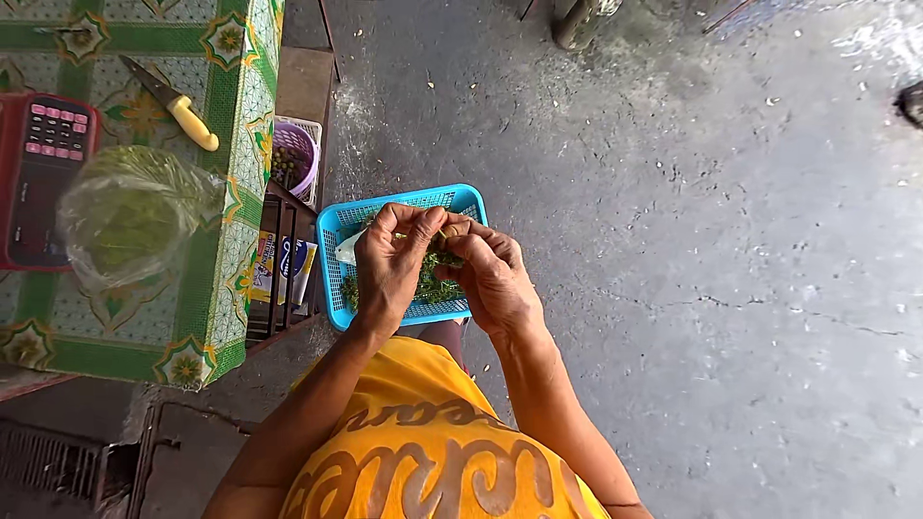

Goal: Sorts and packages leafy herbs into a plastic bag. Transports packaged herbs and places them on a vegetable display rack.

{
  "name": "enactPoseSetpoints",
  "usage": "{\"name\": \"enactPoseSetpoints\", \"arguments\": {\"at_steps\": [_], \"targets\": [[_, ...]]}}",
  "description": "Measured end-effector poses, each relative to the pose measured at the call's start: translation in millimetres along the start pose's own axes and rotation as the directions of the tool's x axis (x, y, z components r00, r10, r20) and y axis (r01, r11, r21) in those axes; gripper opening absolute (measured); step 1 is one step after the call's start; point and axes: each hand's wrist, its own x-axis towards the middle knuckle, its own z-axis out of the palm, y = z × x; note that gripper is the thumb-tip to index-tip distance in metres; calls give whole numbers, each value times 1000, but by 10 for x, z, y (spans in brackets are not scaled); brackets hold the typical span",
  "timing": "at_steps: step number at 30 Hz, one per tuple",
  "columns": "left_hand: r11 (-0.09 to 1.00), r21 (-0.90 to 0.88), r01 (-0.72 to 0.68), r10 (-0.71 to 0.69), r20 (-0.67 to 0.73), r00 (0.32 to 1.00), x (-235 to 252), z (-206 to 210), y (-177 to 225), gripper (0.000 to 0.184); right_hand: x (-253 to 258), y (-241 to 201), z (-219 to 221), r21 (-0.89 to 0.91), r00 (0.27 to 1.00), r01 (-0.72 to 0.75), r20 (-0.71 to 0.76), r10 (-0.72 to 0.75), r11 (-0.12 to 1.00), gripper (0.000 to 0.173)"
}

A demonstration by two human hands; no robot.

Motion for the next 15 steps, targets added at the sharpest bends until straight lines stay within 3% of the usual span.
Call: {"name": "enactPoseSetpoints", "arguments": {"at_steps": [2,4,6,8,12,15], "targets": [[996,-87,23,-28,-66,997,125,-130,-2,14,38,63,-30,43,997,-63,-44,65,997,27],[951,-283,122,-180,-186,966,332,-281,77,10,98,149,-122,48,985,-119,-118,124,992,34],[849,-472,238,-363,-193,911,460,-467,189,17,161,238,-232,-24,980,-147,-141,143,989,39],[774,-564,287,-441,-157,884,485,-602,251,20,190,310,-296,-90,981,-153,-133,140,984,40],[795,-494,353,-433,-55,900,318,-728,330,20,202,466,-266,-251,980,-94,-192,46,963,39],[819,-462,342,-402,-36,915,247,-787,300,20,218,646,-320,-467,984,-12,-161,-72,884,28]]}}
